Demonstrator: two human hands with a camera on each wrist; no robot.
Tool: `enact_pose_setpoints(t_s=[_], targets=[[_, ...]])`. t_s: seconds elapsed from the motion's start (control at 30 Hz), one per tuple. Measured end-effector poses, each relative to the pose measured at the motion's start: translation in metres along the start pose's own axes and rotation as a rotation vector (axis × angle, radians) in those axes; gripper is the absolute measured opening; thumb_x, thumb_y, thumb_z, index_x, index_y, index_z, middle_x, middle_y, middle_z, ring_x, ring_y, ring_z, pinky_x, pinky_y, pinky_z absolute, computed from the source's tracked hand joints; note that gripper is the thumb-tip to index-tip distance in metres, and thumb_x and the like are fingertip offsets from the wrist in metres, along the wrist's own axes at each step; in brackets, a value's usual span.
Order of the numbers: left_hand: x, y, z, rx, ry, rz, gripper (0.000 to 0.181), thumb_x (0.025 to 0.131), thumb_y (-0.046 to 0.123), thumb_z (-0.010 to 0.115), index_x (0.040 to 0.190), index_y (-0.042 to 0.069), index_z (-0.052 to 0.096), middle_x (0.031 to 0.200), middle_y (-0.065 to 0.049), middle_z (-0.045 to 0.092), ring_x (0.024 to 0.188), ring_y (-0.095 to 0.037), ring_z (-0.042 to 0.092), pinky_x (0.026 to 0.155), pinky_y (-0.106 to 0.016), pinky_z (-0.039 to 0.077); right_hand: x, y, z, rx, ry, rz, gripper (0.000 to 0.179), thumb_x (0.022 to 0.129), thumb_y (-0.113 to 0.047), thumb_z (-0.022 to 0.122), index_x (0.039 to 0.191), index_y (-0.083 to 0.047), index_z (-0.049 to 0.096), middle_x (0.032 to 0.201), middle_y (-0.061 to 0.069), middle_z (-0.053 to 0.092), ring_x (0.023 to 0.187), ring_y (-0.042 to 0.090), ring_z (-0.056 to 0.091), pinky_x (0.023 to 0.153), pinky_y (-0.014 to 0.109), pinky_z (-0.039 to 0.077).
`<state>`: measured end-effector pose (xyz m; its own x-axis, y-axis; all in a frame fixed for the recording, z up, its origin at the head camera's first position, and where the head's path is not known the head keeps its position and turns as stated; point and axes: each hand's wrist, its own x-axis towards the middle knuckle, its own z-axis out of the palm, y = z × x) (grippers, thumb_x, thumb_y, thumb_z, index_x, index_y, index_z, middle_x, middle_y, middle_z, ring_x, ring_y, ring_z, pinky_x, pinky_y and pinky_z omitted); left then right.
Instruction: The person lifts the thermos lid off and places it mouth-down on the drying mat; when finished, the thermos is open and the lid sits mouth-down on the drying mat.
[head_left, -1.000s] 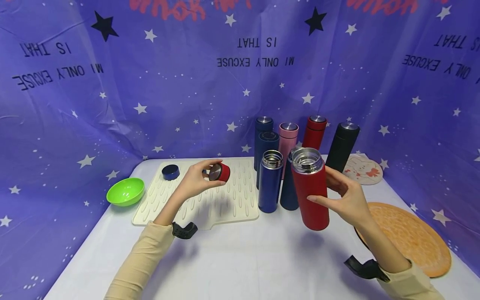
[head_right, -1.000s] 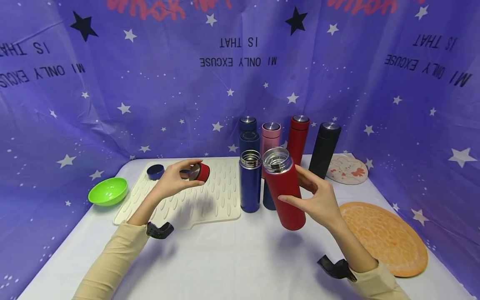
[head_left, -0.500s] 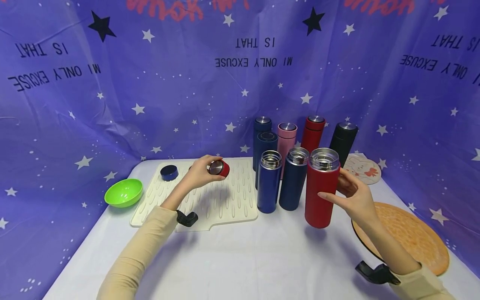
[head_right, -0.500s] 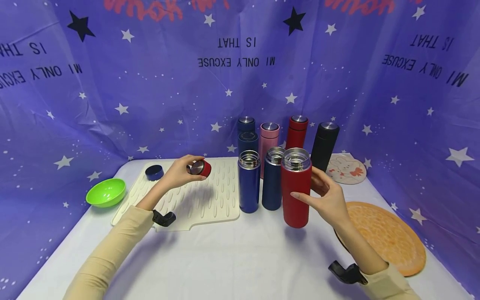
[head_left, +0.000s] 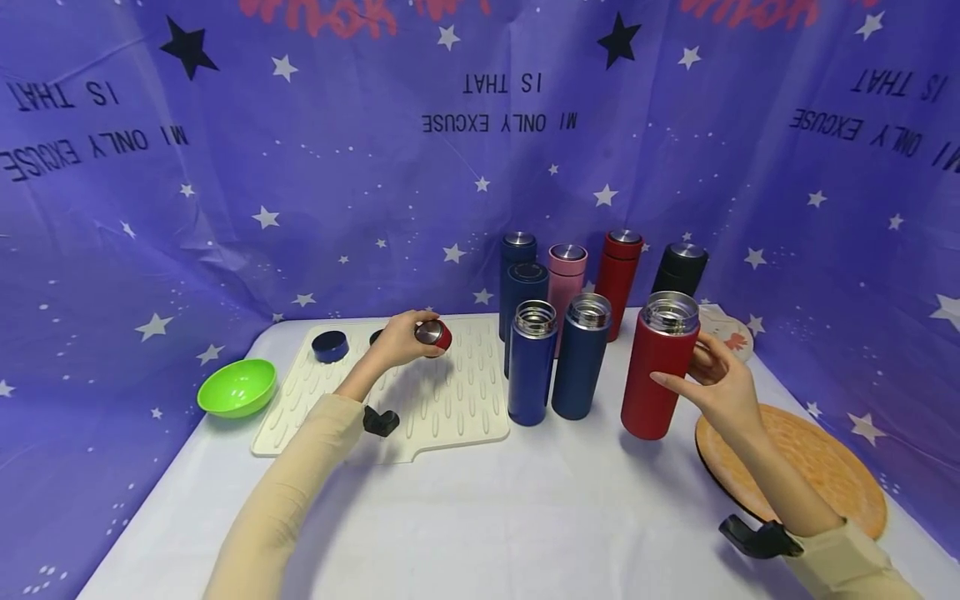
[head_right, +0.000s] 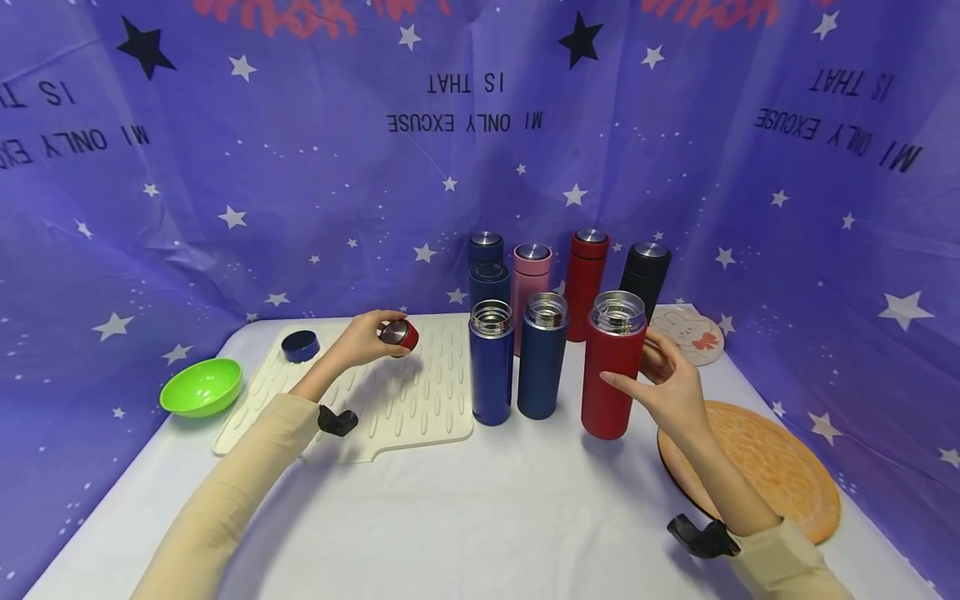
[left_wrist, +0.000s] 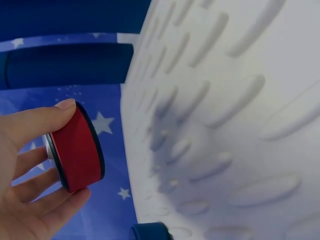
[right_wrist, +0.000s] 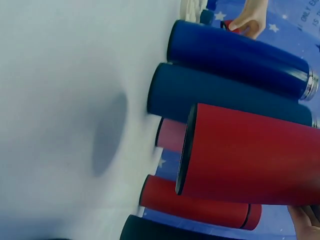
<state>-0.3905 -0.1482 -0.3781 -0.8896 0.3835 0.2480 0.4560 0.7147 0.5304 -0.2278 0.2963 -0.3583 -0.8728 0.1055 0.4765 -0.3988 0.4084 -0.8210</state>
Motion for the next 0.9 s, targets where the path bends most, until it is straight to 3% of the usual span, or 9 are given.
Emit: enact_pose_setpoints(t_s=[0.33, 0.73, 0.9], targets=[[0.02, -0.016, 0.009, 0.028, -0.024, -0.045, 0.065, 0.076, 0.016, 0.083, 0.132, -0.003, 0.055, 0.13, -0.024, 0.055, 0.12, -0.039, 0.051, 0.098, -0.049, 0.045, 0.011, 0.017, -0.01, -0.004, 0.036, 0.009, 0.067, 0.08, -0.007, 0.079, 0.138, -0.008, 0.048, 0.111, -0.013, 0.062, 0.099, -0.002, 0.06, 0.085, 0.01, 0.048], [0.034, -0.027, 0.019, 0.067, -0.044, -0.119, 0.065, 0.076, 0.014, 0.082, 0.131, -0.006, 0.054, 0.126, -0.025, 0.057, 0.115, -0.038, 0.054, 0.096, -0.046, 0.048, 0.02, 0.03, -0.021, -0.005, 0.053, 0.114, 0.072, 0.082, -0.012, 0.078, 0.143, -0.007, 0.041, 0.111, -0.017, 0.058, 0.097, -0.004, 0.058, 0.082, 0.008, 0.047], [0.035, -0.029, 0.024, 0.068, -0.053, -0.16, 0.065, 0.077, 0.014, 0.082, 0.131, -0.007, 0.054, 0.126, -0.025, 0.057, 0.113, -0.037, 0.056, 0.095, -0.046, 0.048, 0.022, 0.036, -0.024, 0.059, 0.066, 0.142, 0.071, 0.08, -0.01, 0.079, 0.142, -0.009, 0.044, 0.109, -0.015, 0.06, 0.095, -0.003, 0.06, 0.08, 0.007, 0.048]])
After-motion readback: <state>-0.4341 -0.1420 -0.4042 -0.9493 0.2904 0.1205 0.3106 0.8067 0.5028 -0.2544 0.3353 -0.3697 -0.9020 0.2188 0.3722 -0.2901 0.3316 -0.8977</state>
